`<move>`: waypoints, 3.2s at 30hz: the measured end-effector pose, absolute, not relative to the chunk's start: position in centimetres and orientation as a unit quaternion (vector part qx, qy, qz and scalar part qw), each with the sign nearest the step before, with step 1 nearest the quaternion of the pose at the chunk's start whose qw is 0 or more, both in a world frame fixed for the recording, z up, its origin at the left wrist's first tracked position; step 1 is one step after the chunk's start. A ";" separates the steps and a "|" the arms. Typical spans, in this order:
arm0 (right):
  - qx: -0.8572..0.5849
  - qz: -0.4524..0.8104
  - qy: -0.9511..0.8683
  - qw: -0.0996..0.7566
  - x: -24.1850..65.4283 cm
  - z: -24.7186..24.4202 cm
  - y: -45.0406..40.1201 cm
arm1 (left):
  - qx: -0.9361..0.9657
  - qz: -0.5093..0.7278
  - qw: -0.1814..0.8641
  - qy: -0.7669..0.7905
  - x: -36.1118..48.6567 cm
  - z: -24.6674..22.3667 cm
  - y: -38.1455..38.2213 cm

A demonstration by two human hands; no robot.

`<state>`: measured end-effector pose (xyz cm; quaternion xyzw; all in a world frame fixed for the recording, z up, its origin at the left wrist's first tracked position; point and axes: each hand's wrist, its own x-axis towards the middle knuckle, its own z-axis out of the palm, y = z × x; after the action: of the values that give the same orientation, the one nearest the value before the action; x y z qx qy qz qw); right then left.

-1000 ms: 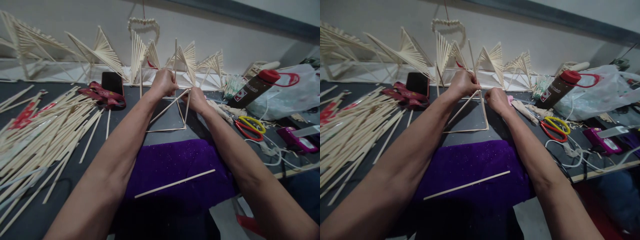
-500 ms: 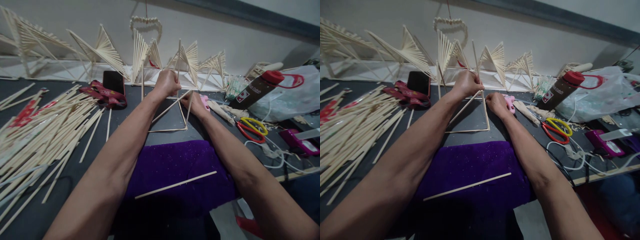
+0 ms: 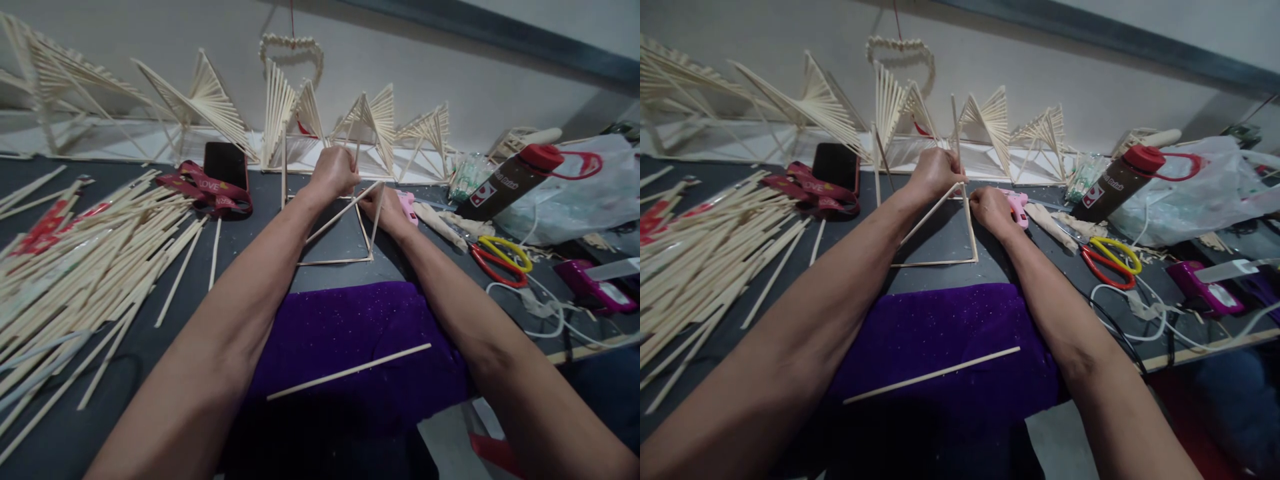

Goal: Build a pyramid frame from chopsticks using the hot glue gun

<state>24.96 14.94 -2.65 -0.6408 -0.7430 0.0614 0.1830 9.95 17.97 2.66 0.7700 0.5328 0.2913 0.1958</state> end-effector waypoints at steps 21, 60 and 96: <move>-0.639 0.082 -0.739 0.194 25.1 -3.0 15.4 | 0.769 0.298 0.203 0.528 10.2 2.2 18.3; -0.705 0.046 -0.693 0.144 22.4 -2.7 16.3 | 0.787 0.298 0.167 0.514 10.4 2.5 18.6; -0.700 0.032 -0.701 0.132 22.4 -2.4 16.0 | 0.792 0.291 0.158 0.512 10.3 2.0 19.2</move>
<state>22.39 16.02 -2.38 -0.6999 -0.7011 0.0322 0.1325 10.31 19.20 1.98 0.7924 0.5125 0.2907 0.1578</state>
